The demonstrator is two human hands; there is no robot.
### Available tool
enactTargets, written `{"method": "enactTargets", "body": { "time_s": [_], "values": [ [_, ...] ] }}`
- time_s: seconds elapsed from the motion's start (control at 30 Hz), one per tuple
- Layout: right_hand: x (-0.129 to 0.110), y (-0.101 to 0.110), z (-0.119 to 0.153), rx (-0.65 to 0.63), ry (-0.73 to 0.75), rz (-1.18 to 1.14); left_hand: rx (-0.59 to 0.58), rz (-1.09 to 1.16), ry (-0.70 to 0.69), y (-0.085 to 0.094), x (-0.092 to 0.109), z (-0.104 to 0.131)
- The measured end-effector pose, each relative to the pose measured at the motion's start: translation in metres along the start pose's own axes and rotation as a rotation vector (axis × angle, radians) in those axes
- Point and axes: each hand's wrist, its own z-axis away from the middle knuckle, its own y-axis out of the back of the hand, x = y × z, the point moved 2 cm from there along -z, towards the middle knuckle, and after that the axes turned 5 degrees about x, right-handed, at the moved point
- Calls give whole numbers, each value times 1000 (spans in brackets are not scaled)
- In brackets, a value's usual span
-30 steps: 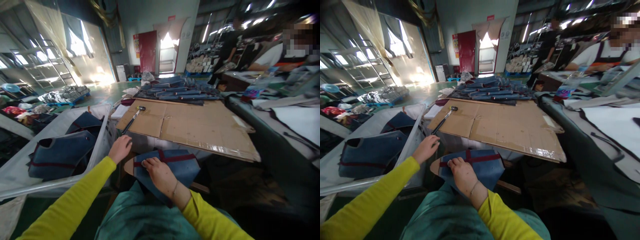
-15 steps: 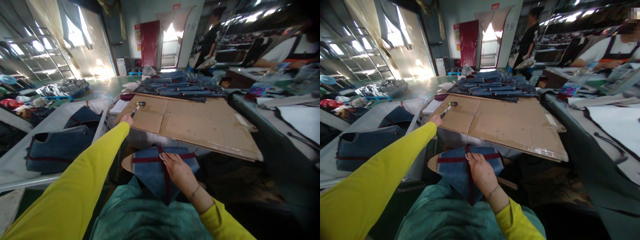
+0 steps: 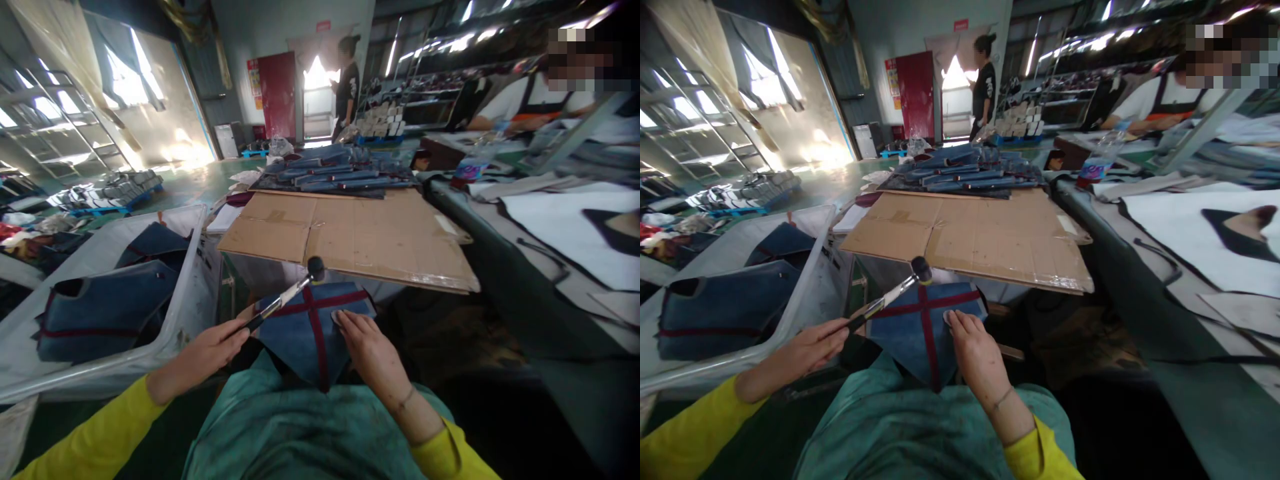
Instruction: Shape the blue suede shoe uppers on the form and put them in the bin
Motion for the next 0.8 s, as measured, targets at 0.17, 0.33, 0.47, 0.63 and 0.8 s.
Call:
{"method": "enactTargets", "body": {
  "time_s": [0.17,0.33,0.47,0.63,0.8],
  "values": [
    [-2,4,3,14,-23,-17,-5,2,-13,-26,-5,4],
    [-1,6,11,8,-50,-36,28,-56,-66,-25,-2,10],
    [0,7,16,40,-58,-56,77,-85,-47,-24,-8,16],
    [1,7,18,32,-57,-70,57,-91,-49,-34,-16,11],
    [1,8,19,33,-77,-79,62,-35,-84,-34,6,-2]
  ]
}}
